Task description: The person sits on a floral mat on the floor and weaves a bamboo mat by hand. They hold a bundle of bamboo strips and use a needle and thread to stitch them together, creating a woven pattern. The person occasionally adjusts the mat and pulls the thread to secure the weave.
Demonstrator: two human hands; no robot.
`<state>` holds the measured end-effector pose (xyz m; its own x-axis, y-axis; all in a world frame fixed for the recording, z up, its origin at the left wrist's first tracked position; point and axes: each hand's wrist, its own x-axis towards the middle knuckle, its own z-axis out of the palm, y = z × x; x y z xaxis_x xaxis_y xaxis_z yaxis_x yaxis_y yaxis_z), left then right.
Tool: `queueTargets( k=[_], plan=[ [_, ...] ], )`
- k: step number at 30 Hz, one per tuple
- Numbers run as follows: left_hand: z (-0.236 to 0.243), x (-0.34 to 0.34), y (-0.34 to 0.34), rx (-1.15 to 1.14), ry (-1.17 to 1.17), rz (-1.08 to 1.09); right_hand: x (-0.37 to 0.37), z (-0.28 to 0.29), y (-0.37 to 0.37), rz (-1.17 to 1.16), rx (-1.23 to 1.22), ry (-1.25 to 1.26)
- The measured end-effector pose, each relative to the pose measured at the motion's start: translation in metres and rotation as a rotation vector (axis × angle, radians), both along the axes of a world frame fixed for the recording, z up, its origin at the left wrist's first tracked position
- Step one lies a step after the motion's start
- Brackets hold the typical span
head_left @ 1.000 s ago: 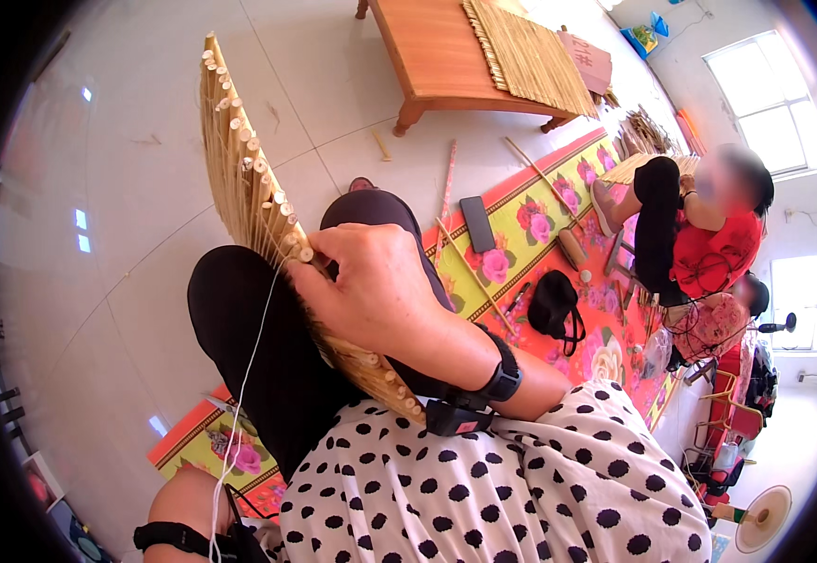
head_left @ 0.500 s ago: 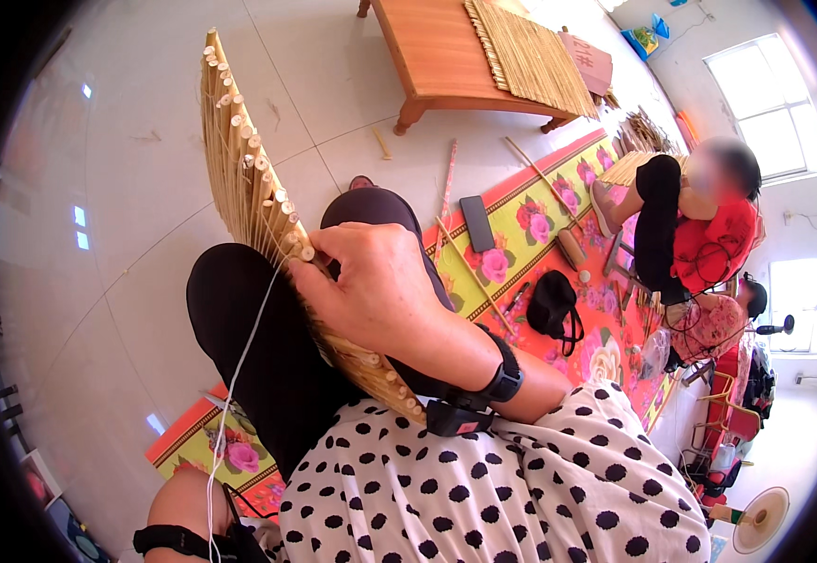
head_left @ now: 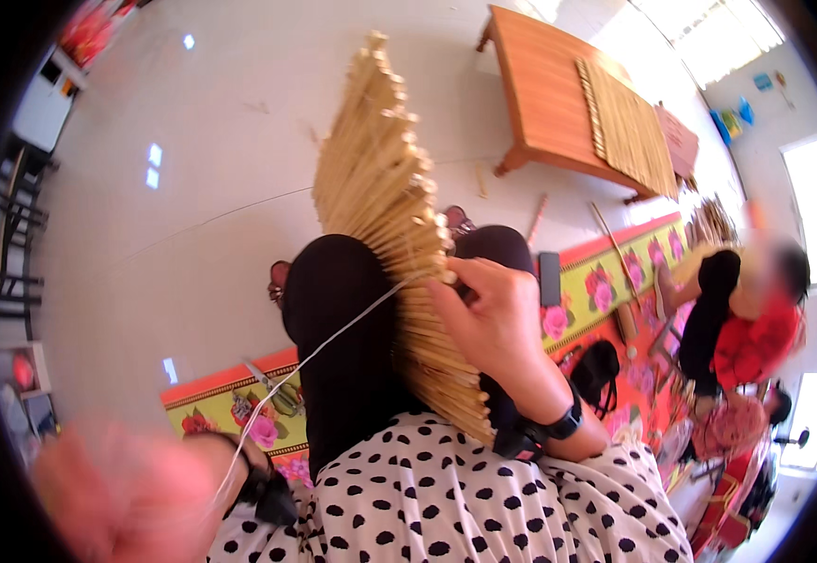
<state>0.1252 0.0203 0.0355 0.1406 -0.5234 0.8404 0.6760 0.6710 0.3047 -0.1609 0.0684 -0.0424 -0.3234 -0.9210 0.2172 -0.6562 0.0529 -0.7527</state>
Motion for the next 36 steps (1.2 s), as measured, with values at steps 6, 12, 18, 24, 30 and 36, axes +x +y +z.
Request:
queueTargets(
  k=[6,12,18,24,30,36],
  plan=[
    [-0.064,-0.101,-0.031,0.198,-0.977,0.155,-0.010,-0.008,0.008,-0.015,0.087,0.018],
    [-0.111,-0.134,-0.044,0.049,-1.052,0.226,-0.016,-0.002,0.011,-0.010,0.119,-0.004],
    [-0.126,-0.140,-0.048,-0.014,-1.092,0.251,-0.016,-0.003,0.007,-0.026,0.144,0.027],
    [-0.130,-0.142,-0.050,-0.019,-1.088,0.258,-0.015,0.000,0.002,-0.032,0.155,-0.050],
    [-0.130,-0.145,-0.052,-0.023,-1.073,0.266,-0.019,-0.003,0.002,-0.031,0.160,-0.037],
    [-0.130,-0.145,-0.053,-0.032,-1.095,0.262,-0.019,-0.004,0.002,-0.037,0.164,-0.039]
  ],
)
